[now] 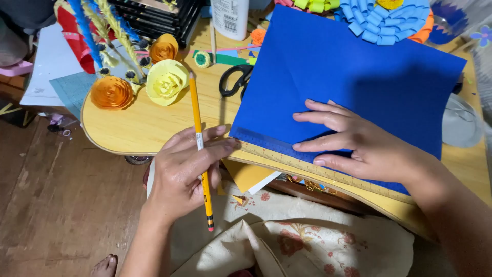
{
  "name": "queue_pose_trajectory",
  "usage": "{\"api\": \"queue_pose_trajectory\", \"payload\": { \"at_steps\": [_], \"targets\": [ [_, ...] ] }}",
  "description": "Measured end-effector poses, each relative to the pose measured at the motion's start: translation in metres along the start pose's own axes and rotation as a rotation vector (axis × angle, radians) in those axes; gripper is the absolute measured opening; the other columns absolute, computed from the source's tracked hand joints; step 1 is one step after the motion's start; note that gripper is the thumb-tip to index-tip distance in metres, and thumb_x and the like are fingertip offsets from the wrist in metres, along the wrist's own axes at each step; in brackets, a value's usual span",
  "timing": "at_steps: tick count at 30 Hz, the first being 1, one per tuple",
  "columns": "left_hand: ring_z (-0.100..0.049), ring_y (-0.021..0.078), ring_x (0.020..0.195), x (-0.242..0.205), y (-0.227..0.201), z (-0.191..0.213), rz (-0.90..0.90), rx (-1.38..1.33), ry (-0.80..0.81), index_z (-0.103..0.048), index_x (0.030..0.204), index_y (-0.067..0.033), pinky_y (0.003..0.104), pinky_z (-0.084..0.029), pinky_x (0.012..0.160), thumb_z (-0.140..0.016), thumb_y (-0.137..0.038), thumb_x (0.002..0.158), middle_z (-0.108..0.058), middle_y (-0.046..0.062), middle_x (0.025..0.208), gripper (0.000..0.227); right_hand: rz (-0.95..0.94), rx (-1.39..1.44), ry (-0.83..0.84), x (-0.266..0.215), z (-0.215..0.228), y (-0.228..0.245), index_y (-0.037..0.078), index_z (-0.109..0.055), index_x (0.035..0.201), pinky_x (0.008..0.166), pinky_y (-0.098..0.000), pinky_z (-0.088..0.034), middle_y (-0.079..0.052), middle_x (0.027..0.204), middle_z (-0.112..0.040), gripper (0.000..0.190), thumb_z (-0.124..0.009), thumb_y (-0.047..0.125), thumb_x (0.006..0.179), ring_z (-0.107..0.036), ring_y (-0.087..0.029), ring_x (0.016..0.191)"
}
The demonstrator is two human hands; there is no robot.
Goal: Measuring, marking, cutting, and folding blue paper to create decorative components on a craft table.
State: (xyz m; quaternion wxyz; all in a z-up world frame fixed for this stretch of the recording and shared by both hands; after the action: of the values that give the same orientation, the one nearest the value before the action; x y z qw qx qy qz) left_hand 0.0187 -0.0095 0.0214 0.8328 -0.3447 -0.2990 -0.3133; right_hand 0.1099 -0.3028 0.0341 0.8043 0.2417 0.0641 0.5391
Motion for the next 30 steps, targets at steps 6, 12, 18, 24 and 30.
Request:
{"api": "queue_pose_trajectory", "payload": {
  "at_steps": [6,12,18,24,30],
  "targets": [
    [-0.075,0.0331,0.112,0.003,-0.002,-0.003,-0.04,0.034,0.008,-0.067,0.106,-0.0026,0.048,-0.056,0.096,-0.049,-0.018,0.105,-0.077,0.009,0.11,0.024,-0.045,0.047,0.031,-0.001,0.002,-0.002,0.024,-0.073,0.13,0.122,-0.0574,-0.026,-0.012,0.16,-0.046,0.036,-0.065,0.023,0.095,-0.03,-0.041,0.155],
    [-0.073,0.0365,0.112,-0.001,-0.007,-0.01,-0.062,0.145,0.039,-0.066,0.111,0.0036,0.055,-0.057,0.099,-0.054,0.002,0.095,-0.075,0.016,0.112,0.02,-0.076,0.102,0.074,-0.009,0.012,-0.004,0.018,-0.077,0.125,0.12,-0.0548,-0.03,-0.013,0.159,-0.046,0.034,-0.068,0.016,0.092,-0.03,-0.037,0.155],
    [-0.074,0.0334,0.11,0.001,-0.013,-0.016,-0.046,0.225,0.052,-0.071,0.107,0.0008,0.056,-0.053,0.107,-0.055,0.0,0.097,-0.076,0.017,0.108,0.019,-0.188,0.178,0.172,-0.022,0.03,-0.001,0.017,-0.076,0.127,0.12,-0.0493,-0.026,-0.013,0.163,-0.041,0.038,-0.068,0.009,0.091,-0.025,-0.033,0.156],
    [-0.075,0.0348,0.112,-0.004,-0.011,-0.019,-0.044,0.244,0.069,-0.07,0.106,0.0001,0.057,-0.056,0.106,-0.063,-0.009,0.099,-0.077,0.014,0.112,0.014,-0.19,0.331,0.238,-0.032,0.037,-0.005,0.017,-0.07,0.134,0.122,-0.0483,-0.024,-0.011,0.168,-0.031,0.044,-0.064,0.002,0.093,-0.015,-0.032,0.16],
    [-0.074,0.0362,0.113,0.003,-0.022,-0.019,0.019,0.257,0.117,-0.073,0.111,0.0069,0.057,-0.056,0.111,-0.062,0.004,0.1,-0.077,0.021,0.114,0.016,-0.197,0.346,0.258,-0.036,0.034,-0.011,0.018,-0.071,0.133,0.119,-0.0497,-0.031,-0.008,0.17,-0.027,0.044,-0.065,0.002,0.092,-0.012,-0.031,0.16]
  ]
}}
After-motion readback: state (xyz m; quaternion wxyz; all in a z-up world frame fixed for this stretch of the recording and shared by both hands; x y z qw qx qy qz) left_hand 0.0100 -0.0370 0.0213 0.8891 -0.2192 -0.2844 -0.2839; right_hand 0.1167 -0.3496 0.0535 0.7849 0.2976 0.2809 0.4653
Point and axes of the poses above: each hand's wrist, its own x-axis towards the middle knuckle, its own z-axis out of the back of the hand, y = z × x, the point moved 3 cm from there along x, towards the middle knuckle
